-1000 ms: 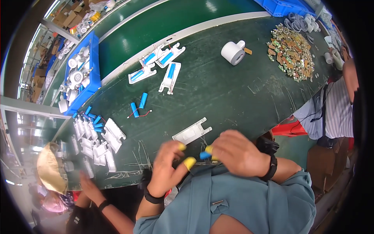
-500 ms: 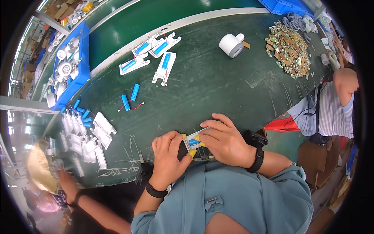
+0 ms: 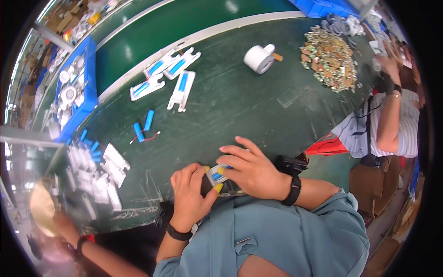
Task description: The person connects a circuit board to a fan motor, inserts a battery into a plastic housing, and then fits the motor and board assembly into the housing. Finally, the person presses the components together to secure them and sets the unit aside.
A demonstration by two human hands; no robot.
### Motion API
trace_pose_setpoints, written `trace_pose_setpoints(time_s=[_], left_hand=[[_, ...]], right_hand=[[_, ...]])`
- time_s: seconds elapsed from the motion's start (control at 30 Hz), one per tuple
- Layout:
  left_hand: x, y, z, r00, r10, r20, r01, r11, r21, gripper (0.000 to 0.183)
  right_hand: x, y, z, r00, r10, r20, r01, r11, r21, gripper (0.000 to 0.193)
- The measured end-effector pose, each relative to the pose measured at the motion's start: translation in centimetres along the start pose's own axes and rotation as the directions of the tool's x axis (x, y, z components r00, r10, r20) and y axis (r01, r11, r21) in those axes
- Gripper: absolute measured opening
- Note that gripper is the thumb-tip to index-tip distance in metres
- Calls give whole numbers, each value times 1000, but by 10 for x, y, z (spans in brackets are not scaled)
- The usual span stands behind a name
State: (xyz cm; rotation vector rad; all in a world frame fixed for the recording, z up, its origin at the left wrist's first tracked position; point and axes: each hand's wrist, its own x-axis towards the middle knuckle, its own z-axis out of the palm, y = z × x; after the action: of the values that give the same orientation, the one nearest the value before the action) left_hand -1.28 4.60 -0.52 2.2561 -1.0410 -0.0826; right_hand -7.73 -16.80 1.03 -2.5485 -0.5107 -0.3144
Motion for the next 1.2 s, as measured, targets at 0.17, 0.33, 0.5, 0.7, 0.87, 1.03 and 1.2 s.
trace_pose_setpoints(time_s=[0.17,0.33,0.5,0.7,0.87,1.03,1.2], left_hand=[[-7,-7,-13,996,-86,31,84,995,48,57],[-23,-26,-34,977,-208,-45,211,975,73,52],[-26,-24,-38,967,-236,-95,243,967,74,53],[-31,-16,-37,964,-234,-122,236,972,-1,53],[-20,0,-35,978,-119,-169,127,991,37,49],[-12,6,-29,979,-66,-193,80,994,67,44],[6,12,-18,987,-31,-155,40,998,55,44]], right_hand=[[-8,15,-22,990,118,-81,-95,965,245,39],[8,87,-86,904,383,-190,-405,910,-92,38],[13,232,-79,795,486,-363,-541,839,-62,32],[28,272,-80,667,646,-372,-669,739,83,61],[47,284,-86,828,527,-191,-532,846,30,53],[51,281,-82,854,449,-263,-481,874,-70,22],[34,259,-82,865,395,-310,-492,789,-368,15]])
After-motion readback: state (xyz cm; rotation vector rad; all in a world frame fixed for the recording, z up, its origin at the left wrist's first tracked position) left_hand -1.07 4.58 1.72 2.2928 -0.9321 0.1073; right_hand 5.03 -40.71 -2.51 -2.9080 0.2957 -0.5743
